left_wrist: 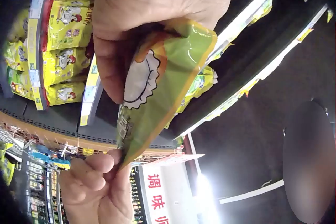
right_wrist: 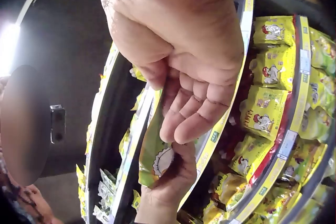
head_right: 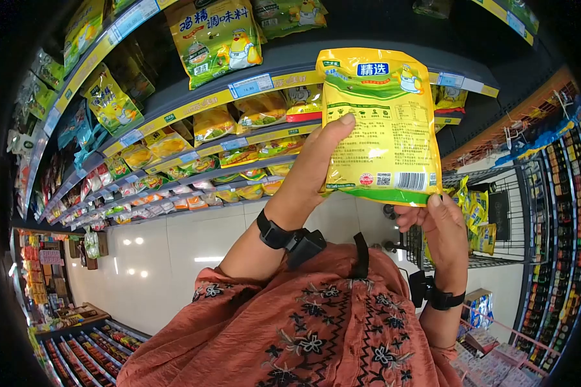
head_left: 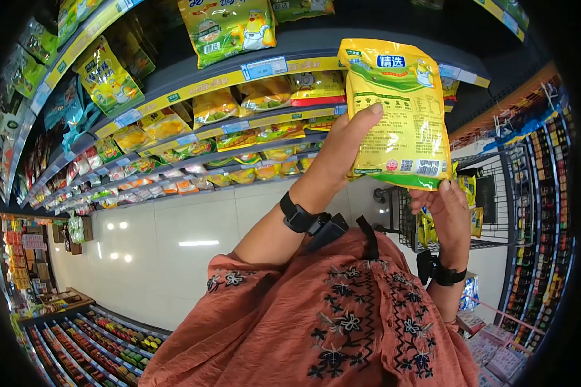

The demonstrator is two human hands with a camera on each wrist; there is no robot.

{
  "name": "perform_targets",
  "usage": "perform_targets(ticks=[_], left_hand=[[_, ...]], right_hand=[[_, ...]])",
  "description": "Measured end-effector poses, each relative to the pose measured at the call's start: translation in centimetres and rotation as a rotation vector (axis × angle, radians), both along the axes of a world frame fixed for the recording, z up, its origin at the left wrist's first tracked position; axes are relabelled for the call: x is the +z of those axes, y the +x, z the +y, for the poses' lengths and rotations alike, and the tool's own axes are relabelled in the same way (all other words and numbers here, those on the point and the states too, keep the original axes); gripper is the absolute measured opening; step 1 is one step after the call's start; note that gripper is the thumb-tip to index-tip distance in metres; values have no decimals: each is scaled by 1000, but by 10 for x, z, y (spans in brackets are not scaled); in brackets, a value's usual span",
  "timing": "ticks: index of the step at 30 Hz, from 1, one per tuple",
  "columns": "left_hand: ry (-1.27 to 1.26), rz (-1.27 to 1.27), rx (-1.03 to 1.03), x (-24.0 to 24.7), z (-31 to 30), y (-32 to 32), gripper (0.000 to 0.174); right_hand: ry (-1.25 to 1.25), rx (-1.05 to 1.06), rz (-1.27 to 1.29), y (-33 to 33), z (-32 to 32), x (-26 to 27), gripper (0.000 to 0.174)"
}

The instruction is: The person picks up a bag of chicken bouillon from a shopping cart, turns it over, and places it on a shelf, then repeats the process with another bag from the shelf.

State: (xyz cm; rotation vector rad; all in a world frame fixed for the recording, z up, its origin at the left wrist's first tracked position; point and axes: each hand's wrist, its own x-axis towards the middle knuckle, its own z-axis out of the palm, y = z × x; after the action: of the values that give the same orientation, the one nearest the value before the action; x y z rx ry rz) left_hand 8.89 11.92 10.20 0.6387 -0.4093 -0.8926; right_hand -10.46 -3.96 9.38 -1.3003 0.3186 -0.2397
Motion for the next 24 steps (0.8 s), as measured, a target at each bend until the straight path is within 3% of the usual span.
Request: perform_targets(ticks=[10,16,24], left_hand=[[-82,105,-48,-1,11,0,50],[-112,88,20,4,10,1,48],[-8,-22,108,1,7,-4,51]], right_hand=[[275,116,-211,-8,13,-24,44],[36,145,-158,12,32,-13,58],[56,83,-10,36,43,-1,40]])
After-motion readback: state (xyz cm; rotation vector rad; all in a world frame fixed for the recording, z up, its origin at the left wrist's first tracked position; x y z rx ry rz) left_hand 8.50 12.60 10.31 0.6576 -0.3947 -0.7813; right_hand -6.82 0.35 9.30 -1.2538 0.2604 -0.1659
